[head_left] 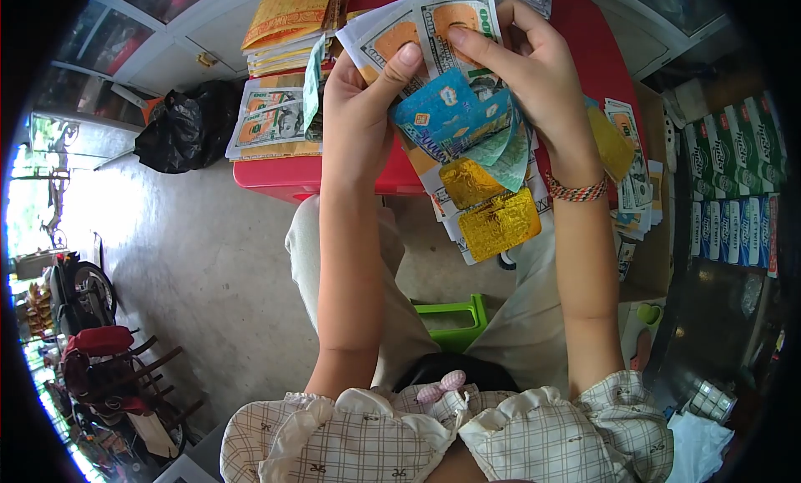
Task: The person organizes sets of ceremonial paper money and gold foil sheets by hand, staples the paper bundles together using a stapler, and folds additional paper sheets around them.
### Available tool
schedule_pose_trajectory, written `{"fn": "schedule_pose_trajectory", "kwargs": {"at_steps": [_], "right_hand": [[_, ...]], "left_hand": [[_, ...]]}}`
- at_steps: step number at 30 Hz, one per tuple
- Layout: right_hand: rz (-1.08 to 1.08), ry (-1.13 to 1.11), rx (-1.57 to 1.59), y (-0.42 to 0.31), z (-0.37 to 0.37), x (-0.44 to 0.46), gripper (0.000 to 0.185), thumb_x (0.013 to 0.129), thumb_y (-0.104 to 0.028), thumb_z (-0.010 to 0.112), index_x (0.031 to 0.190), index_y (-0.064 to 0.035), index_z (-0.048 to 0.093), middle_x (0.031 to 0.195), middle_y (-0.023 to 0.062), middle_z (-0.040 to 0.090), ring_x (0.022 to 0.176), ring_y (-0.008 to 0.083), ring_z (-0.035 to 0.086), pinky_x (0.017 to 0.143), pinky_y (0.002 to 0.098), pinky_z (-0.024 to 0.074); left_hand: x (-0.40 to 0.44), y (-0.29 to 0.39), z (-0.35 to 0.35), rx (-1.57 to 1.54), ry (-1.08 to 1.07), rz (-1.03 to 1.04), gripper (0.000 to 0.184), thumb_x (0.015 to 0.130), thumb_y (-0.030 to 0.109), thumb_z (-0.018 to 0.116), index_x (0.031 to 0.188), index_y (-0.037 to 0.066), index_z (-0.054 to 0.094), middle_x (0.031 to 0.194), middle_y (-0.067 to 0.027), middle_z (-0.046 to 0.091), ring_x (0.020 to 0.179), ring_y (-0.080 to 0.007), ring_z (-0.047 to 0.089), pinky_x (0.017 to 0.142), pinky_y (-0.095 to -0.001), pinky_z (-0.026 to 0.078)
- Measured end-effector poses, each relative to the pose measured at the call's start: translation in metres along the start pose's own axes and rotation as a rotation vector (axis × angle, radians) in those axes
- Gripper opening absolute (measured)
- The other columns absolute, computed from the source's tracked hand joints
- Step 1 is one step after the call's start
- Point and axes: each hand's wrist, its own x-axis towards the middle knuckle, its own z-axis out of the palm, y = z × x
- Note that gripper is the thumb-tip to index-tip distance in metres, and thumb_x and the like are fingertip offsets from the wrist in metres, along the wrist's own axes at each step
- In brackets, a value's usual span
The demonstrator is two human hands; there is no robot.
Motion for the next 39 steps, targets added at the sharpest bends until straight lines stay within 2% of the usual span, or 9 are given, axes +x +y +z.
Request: {"fn": "schedule_pose_trajectory", "kwargs": {"at_steps": [8, 27, 33, 34, 36, 37, 39], "right_hand": [[-0.021, -0.013, -0.018, 0.003, 0.001, -0.001, 0.022, 0.083, -0.018, 0.071, 0.095, -0.0030, 0.061, 0.087, 0.0024, 0.065, 0.080, 0.0060, 0.061, 0.071, 0.0201, 0.0497], [0.009, -0.007, 0.052, 0.000, 0.007, -0.005, 0.030, 0.085, -0.019, 0.068, 0.107, -0.0013, 0.060, 0.097, 0.0053, 0.065, 0.086, 0.0082, 0.063, 0.075, 0.0217, 0.0514], [0.017, -0.029, 0.109, 0.006, 0.004, -0.003, 0.027, 0.085, -0.017, 0.068, 0.106, -0.0027, 0.060, 0.098, 0.0039, 0.064, 0.086, 0.0084, 0.061, 0.075, 0.0217, 0.0494], [0.006, 0.012, 0.119, 0.002, 0.007, -0.003, 0.024, 0.083, -0.021, 0.071, 0.095, -0.0026, 0.060, 0.085, 0.0010, 0.062, 0.079, 0.0048, 0.057, 0.070, 0.0190, 0.0460], [0.019, 0.012, 0.132, 0.002, 0.007, -0.003, 0.024, 0.084, -0.021, 0.070, 0.095, -0.0025, 0.060, 0.086, 0.0008, 0.062, 0.078, 0.0048, 0.058, 0.070, 0.0190, 0.0462], [0.021, 0.024, 0.132, -0.001, 0.009, -0.004, 0.023, 0.085, -0.021, 0.069, 0.095, -0.0020, 0.059, 0.087, 0.0012, 0.063, 0.079, 0.0049, 0.058, 0.070, 0.0192, 0.0467], [0.038, 0.021, 0.134, -0.004, 0.011, -0.004, 0.024, 0.085, -0.021, 0.069, 0.096, -0.0018, 0.059, 0.088, 0.0014, 0.063, 0.079, 0.0049, 0.059, 0.070, 0.0192, 0.0470]], "left_hand": [[0.000, -0.001, 0.001, 0.025, 0.080, -0.020, 0.021, 0.087, 0.012, 0.067, 0.101, -0.003, 0.062, 0.089, -0.0098, 0.068, 0.075, -0.0130, 0.065, 0.067, -0.0249, 0.054], [-0.001, 0.001, 0.001, 0.014, 0.094, -0.042, 0.020, 0.085, 0.010, 0.067, 0.100, -0.003, 0.062, 0.088, -0.0097, 0.068, 0.074, -0.0130, 0.066, 0.066, -0.0249, 0.055], [0.001, -0.003, -0.006, 0.039, 0.050, -0.067, 0.024, 0.084, 0.015, 0.071, 0.100, 0.000, 0.062, 0.087, -0.0057, 0.067, 0.075, -0.0106, 0.064, 0.065, -0.0225, 0.051], [0.001, -0.002, -0.007, 0.073, 0.047, -0.081, 0.027, 0.083, 0.018, 0.072, 0.101, 0.000, 0.061, 0.087, -0.0050, 0.067, 0.076, -0.0099, 0.064, 0.066, -0.0227, 0.051], [0.000, -0.003, -0.004, -0.016, 0.054, -0.087, 0.029, 0.083, 0.020, 0.072, 0.102, 0.001, 0.061, 0.087, -0.0045, 0.067, 0.075, -0.0101, 0.064, 0.066, -0.0229, 0.051], [-0.002, -0.002, -0.005, -0.016, 0.030, -0.113, 0.025, 0.087, 0.019, 0.066, 0.107, 0.003, 0.061, 0.095, -0.0053, 0.066, 0.084, -0.0133, 0.065, 0.072, -0.0268, 0.053], [-0.003, 0.001, -0.005, -0.009, 0.037, -0.115, 0.026, 0.087, 0.020, 0.066, 0.107, 0.003, 0.061, 0.096, -0.0054, 0.066, 0.086, -0.0132, 0.064, 0.074, -0.0274, 0.053]]}}
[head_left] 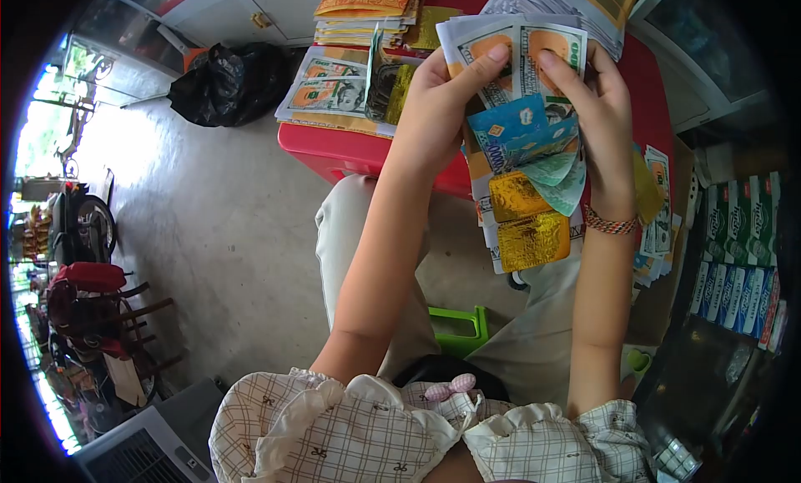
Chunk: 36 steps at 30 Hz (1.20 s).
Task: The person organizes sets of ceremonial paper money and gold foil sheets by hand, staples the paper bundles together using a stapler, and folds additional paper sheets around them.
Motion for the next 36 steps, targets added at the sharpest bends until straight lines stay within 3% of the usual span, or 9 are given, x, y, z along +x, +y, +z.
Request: {"fn": "schedule_pose_trajectory", "kwargs": {"at_steps": [12, 21, 29, 36], "right_hand": [[0.020, 0.011, 0.007, 0.002, -0.002, 0.000, 0.025, 0.086, -0.022, 0.068, 0.097, -0.0016, 0.058, 0.090, 0.0029, 0.064, 0.081, 0.0058, 0.061, 0.071, 0.0202, 0.0497], [-0.029, -0.061, -0.072, 0.003, -0.007, 0.001, 0.031, 0.086, -0.022, 0.068, 0.108, -0.0006, 0.061, 0.097, 0.0048, 0.066, 0.089, 0.0079, 0.063, 0.075, 0.0219, 0.0516], [-0.126, -0.078, -0.139, 0.008, -0.010, 0.004, 0.024, 0.087, -0.022, 0.068, 0.094, 0.0005, 0.064, 0.087, 0.0008, 0.063, 0.077, 0.0039, 0.057, 0.069, 0.0187, 0.0468], [-0.097, -0.083, -0.174, 0.005, -0.009, 0.002, 0.024, 0.087, -0.022, 0.067, 0.091, 0.0006, 0.064, 0.083, -0.0003, 0.062, 0.075, 0.0040, 0.057, 0.068, 0.0186, 0.0460]], "left_hand": [[-0.001, 0.005, 0.000, -0.083, -0.001, -0.064, 0.024, 0.089, 0.019, 0.061, 0.104, 0.001, 0.060, 0.089, -0.0060, 0.066, 0.078, -0.0120, 0.064, 0.068, -0.0253, 0.051], [0.001, 0.000, 0.000, -0.020, 0.008, -0.004, 0.023, 0.089, 0.021, 0.062, 0.102, 0.002, 0.061, 0.083, -0.0044, 0.067, 0.066, -0.0084, 0.063, 0.055, -0.0204, 0.049], [0.001, 0.001, 0.000, -0.021, 0.036, -0.005, 0.022, 0.089, 0.020, 0.062, 0.101, 0.002, 0.061, 0.083, -0.0044, 0.067, 0.065, -0.0086, 0.063, 0.051, -0.0205, 0.047], [-0.001, 0.002, 0.001, -0.041, 0.039, -0.014, 0.022, 0.089, 0.020, 0.061, 0.102, 0.002, 0.061, 0.086, -0.0053, 0.067, 0.070, -0.0102, 0.064, 0.058, -0.0223, 0.050]]}}
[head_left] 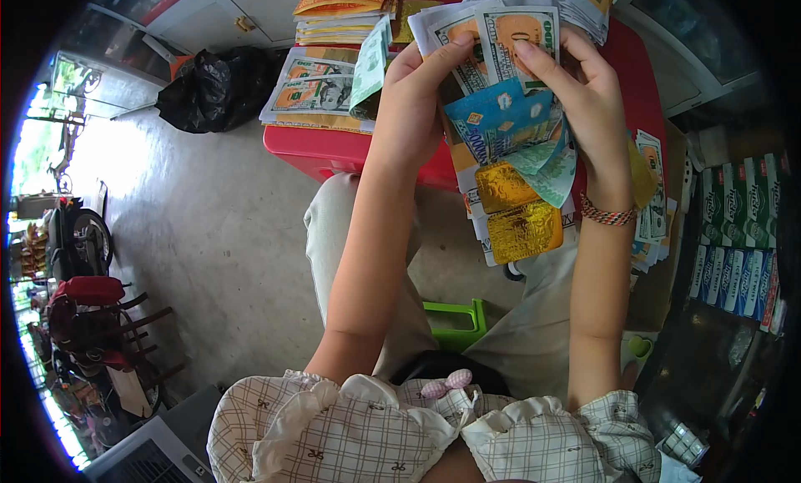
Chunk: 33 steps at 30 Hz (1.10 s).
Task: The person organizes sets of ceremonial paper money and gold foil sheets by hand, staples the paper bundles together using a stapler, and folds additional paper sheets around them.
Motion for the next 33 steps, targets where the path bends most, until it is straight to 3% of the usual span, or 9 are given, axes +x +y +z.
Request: {"fn": "schedule_pose_trajectory", "kwargs": {"at_steps": [9, 11, 14, 21, 26, 33], "right_hand": [[-0.011, -0.016, 0.016, 0.001, -0.001, 0.000, 0.027, 0.087, -0.022, 0.067, 0.095, 0.0029, 0.064, 0.095, 0.0014, 0.060, 0.085, 0.0066, 0.058, 0.073, 0.0205, 0.0471], [-0.005, -0.041, -0.002, 0.002, -0.003, -0.001, 0.028, 0.087, -0.017, 0.066, 0.107, 0.0012, 0.061, 0.101, 0.0042, 0.063, 0.090, 0.0069, 0.059, 0.079, 0.0203, 0.0476], [0.003, -0.045, -0.018, 0.002, -0.004, 0.000, 0.028, 0.087, -0.017, 0.066, 0.108, 0.0011, 0.060, 0.102, 0.0047, 0.063, 0.091, 0.0073, 0.059, 0.080, 0.0210, 0.0476], [0.071, -0.040, 0.042, -0.002, 0.003, -0.003, 0.030, 0.088, -0.017, 0.064, 0.112, 0.0002, 0.058, 0.102, 0.0047, 0.063, 0.090, 0.0073, 0.060, 0.079, 0.0207, 0.0482], [0.160, 0.087, 0.140, -0.011, 0.014, -0.006, 0.029, 0.089, -0.018, 0.064, 0.111, -0.0008, 0.057, 0.102, 0.0045, 0.063, 0.088, 0.0075, 0.061, 0.075, 0.0202, 0.0493], [0.111, 0.081, 0.173, -0.003, 0.012, -0.005, 0.027, 0.091, -0.018, 0.061, 0.112, -0.0027, 0.055, 0.101, 0.0042, 0.063, 0.088, 0.0077, 0.061, 0.074, 0.0203, 0.0499]], "left_hand": [[0.001, -0.001, 0.004, -0.029, 0.029, 0.018, 0.024, 0.090, 0.022, 0.061, 0.102, 0.001, 0.060, 0.089, -0.0054, 0.067, 0.073, -0.0108, 0.064, 0.062, -0.0238, 0.051], [0.001, -0.001, 0.003, -0.021, 0.003, 0.015, 0.024, 0.090, 0.022, 0.062, 0.101, 0.001, 0.060, 0.089, -0.0052, 0.067, 0.073, -0.0103, 0.064, 0.061, -0.0232, 0.051], [0.003, -0.005, -0.001, 0.018, -0.018, 0.033, 0.024, 0.089, 0.022, 0.064, 0.101, 0.001, 0.060, 0.088, -0.0046, 0.067, 0.072, -0.0094, 0.063, 0.060, -0.0220, 0.050], [0.004, -0.007, -0.001, 0.027, -0.012, 0.056, 0.023, 0.088, 0.020, 0.066, 0.099, 0.002, 0.060, 0.084, -0.0043, 0.067, 0.068, -0.0083, 0.063, 0.056, -0.0207, 0.050], [0.005, -0.008, -0.002, 0.026, -0.009, 0.054, 0.022, 0.088, 0.020, 0.066, 0.099, 0.002, 0.061, 0.083, -0.0044, 0.067, 0.067, -0.0083, 0.063, 0.056, -0.0206, 0.049], [0.004, -0.008, -0.001, 0.047, -0.023, 0.064, 0.022, 0.088, 0.021, 0.066, 0.099, 0.003, 0.062, 0.082, -0.0038, 0.067, 0.065, -0.0073, 0.062, 0.054, -0.0196, 0.048]]}}
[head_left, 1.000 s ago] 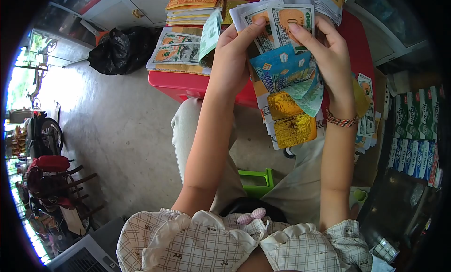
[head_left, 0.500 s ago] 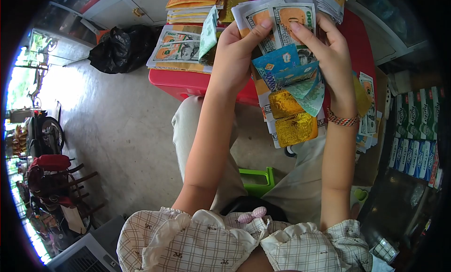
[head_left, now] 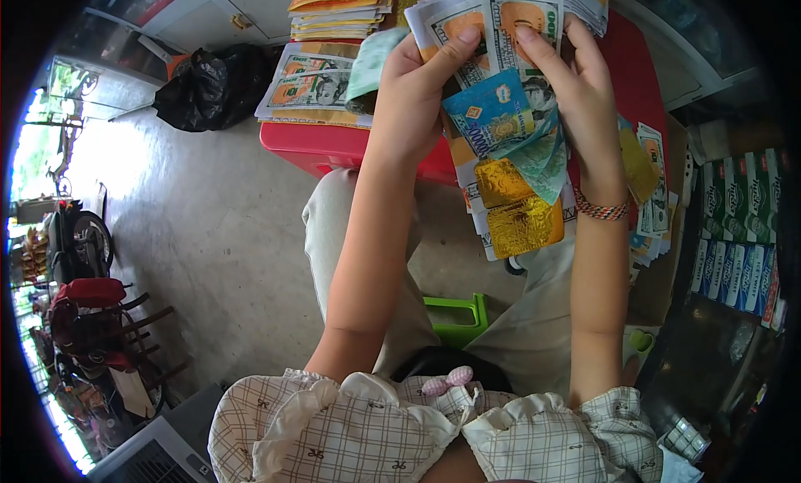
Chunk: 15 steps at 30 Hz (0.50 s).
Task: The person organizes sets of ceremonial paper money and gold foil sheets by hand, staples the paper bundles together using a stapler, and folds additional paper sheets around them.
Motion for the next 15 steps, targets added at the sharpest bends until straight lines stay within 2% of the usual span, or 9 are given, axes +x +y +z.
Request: {"fn": "schedule_pose_trajectory", "kwargs": {"at_steps": [7, 10, 13, 15], "right_hand": [[-0.076, -0.016, -0.067, 0.0077, -0.0028, 0.0024, 0.024, 0.091, -0.019, 0.061, 0.108, -0.0030, 0.056, 0.099, 0.0031, 0.063, 0.088, 0.0065, 0.060, 0.075, 0.0201, 0.0486], [-0.116, -0.006, -0.119, 0.0097, -0.0016, 0.0027, 0.024, 0.092, -0.020, 0.061, 0.108, -0.0031, 0.056, 0.099, 0.0029, 0.063, 0.088, 0.0065, 0.059, 0.076, 0.0208, 0.0479], [-0.145, 0.020, -0.164, 0.0099, 0.0006, 0.0019, 0.024, 0.092, -0.020, 0.061, 0.108, -0.0033, 0.056, 0.099, 0.0028, 0.063, 0.088, 0.0067, 0.059, 0.077, 0.0214, 0.0474], [-0.158, 0.034, -0.188, 0.0097, 0.0007, 0.0007, 0.024, 0.092, -0.020, 0.061, 0.109, -0.0034, 0.056, 0.099, 0.0027, 0.063, 0.088, 0.0069, 0.059, 0.078, 0.0217, 0.0472]], "left_hand": [[-0.0008, -0.0011, 0.0005, 0.051, -0.005, 0.053, 0.021, 0.088, 0.020, 0.066, 0.099, 0.003, 0.063, 0.083, -0.0037, 0.067, 0.067, -0.0074, 0.062, 0.056, -0.0201, 0.049], [-0.0007, -0.0007, -0.0002, 0.012, -0.025, 0.055, 0.023, 0.090, 0.016, 0.063, 0.104, -0.002, 0.061, 0.093, -0.0094, 0.067, 0.080, -0.0137, 0.066, 0.069, -0.0255, 0.054], [-0.0013, 0.0001, 0.0039, -0.014, -0.022, 0.059, 0.020, 0.091, 0.017, 0.062, 0.102, 0.001, 0.063, 0.088, -0.0057, 0.067, 0.076, -0.0097, 0.064, 0.066, -0.0228, 0.052], [-0.0014, -0.0002, 0.0034, -0.008, -0.038, 0.061, 0.023, 0.090, 0.016, 0.062, 0.106, -0.001, 0.061, 0.092, -0.0080, 0.067, 0.080, -0.0123, 0.065, 0.068, -0.0242, 0.053]]}}
